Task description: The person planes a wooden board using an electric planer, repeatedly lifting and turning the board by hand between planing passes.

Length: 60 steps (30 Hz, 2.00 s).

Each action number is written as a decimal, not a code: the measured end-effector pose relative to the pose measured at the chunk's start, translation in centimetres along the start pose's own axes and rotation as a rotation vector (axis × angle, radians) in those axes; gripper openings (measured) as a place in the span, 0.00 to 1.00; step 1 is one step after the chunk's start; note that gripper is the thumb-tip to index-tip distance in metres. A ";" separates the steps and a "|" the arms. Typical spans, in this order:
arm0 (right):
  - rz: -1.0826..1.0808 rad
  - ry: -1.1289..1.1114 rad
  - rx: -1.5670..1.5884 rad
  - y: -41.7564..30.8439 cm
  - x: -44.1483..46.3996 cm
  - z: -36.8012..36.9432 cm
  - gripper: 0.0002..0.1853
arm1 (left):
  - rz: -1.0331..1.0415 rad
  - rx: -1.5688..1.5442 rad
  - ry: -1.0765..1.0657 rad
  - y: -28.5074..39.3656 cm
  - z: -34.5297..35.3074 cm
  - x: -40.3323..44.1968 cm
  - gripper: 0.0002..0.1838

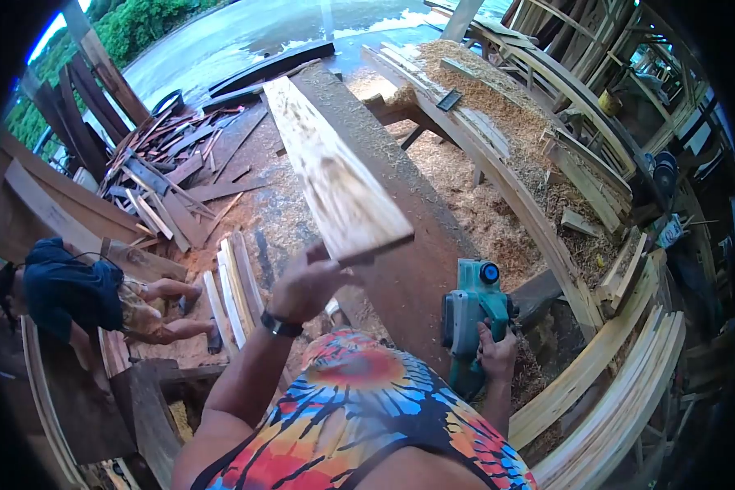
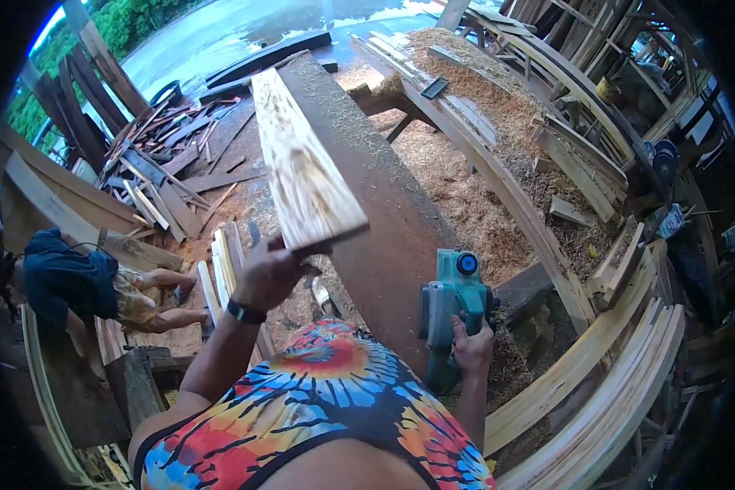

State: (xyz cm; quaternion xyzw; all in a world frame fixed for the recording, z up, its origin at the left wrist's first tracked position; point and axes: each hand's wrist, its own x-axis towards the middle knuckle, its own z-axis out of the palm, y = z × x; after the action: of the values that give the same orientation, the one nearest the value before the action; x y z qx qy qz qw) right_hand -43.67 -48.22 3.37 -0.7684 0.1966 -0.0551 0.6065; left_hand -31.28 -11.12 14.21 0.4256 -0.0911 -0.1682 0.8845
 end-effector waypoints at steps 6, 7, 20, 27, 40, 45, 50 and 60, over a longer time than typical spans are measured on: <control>0.025 -0.009 0.025 -1.0 -0.2 0.1 0.18 | 0.302 -0.220 -0.096 6.4 4.6 4.3 0.21; 0.030 -0.007 0.025 -0.9 -0.3 0.1 0.18 | 0.349 -0.197 -0.095 7.2 5.3 4.9 0.18; 0.063 0.010 0.070 -1.6 -0.5 0.4 0.15 | 0.504 -0.044 -0.081 9.5 5.9 7.8 0.18; 0.078 0.009 0.059 -1.3 -0.3 0.3 0.16 | 0.543 -0.015 -0.074 10.0 6.4 8.3 0.18; 0.104 0.005 0.057 -1.6 -0.5 0.3 0.17 | 0.530 -0.005 -0.079 10.2 6.3 8.3 0.20; 0.110 0.011 0.028 -1.5 -0.4 0.2 0.17 | 0.539 0.018 -0.079 10.2 6.3 8.2 0.20; 0.088 0.011 0.039 -1.7 -0.5 0.3 0.16 | 0.527 0.008 -0.076 10.2 6.3 8.0 0.20; 0.075 0.005 0.042 -2.0 -0.6 0.4 0.16 | 0.508 0.146 -0.073 10.2 5.2 7.7 0.28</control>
State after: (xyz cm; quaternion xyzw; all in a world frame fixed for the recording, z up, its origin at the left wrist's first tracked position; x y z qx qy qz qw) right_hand -43.63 -47.25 5.23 -0.7475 0.2257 -0.0383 0.6236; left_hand -23.49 -11.80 25.57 0.4455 -0.2388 0.0507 0.8614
